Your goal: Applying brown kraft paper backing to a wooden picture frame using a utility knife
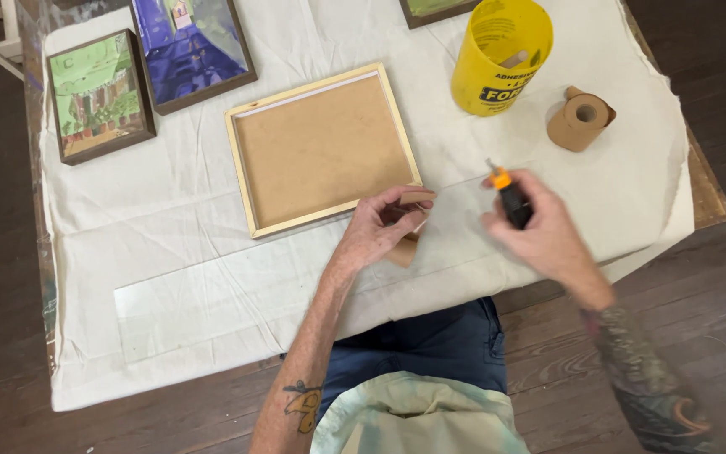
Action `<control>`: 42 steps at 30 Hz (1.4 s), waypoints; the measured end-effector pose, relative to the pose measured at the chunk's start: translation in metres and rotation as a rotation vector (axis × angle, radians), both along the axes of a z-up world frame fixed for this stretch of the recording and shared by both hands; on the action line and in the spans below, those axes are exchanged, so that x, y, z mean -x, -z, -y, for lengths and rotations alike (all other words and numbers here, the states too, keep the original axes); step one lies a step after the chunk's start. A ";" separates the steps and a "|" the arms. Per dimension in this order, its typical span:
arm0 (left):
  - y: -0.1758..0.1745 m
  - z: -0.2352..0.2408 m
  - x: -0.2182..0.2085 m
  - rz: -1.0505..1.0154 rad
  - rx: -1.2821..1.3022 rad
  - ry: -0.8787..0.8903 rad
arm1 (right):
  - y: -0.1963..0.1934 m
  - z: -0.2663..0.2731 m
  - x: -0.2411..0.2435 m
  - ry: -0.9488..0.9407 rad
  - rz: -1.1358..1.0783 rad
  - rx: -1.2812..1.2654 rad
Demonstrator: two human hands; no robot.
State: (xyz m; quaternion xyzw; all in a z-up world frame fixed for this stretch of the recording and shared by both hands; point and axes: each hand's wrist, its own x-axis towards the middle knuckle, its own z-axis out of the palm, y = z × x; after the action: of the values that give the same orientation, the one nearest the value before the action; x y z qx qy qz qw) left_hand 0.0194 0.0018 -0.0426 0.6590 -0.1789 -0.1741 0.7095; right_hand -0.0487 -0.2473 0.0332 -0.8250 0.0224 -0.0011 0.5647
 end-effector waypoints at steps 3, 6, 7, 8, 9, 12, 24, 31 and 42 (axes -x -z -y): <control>-0.006 0.000 -0.003 0.049 0.034 -0.051 | 0.010 -0.031 -0.016 0.054 0.053 -0.066; 0.021 -0.007 -0.011 0.097 -0.040 -0.041 | 0.014 -0.053 -0.031 0.067 0.182 -0.174; 0.019 -0.008 -0.010 0.104 -0.027 -0.020 | 0.011 -0.055 -0.032 0.087 0.191 -0.161; 0.017 -0.009 -0.010 0.073 -0.070 -0.031 | 0.007 -0.057 -0.033 0.112 0.218 -0.129; 0.015 -0.012 -0.009 0.040 -0.116 -0.046 | 0.005 -0.061 -0.034 0.133 0.242 -0.101; -0.012 -0.010 0.000 0.024 -0.163 -0.030 | -0.014 -0.056 -0.026 0.117 0.216 -0.016; -0.045 -0.018 0.019 0.261 -0.463 -0.077 | -0.044 0.149 -0.101 0.426 0.497 0.290; -0.051 -0.015 0.030 0.414 -0.618 -0.160 | -0.049 0.157 -0.111 0.402 0.171 0.394; -0.049 -0.019 0.051 0.558 -0.583 -0.196 | -0.036 0.007 0.015 -0.052 -0.008 0.085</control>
State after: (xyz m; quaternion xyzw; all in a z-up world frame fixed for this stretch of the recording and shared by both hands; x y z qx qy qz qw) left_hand -0.0316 0.0210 0.0067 0.8681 -0.2440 0.0360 0.4307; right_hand -0.0633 -0.2544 0.0690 -0.8485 0.0031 0.0161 0.5290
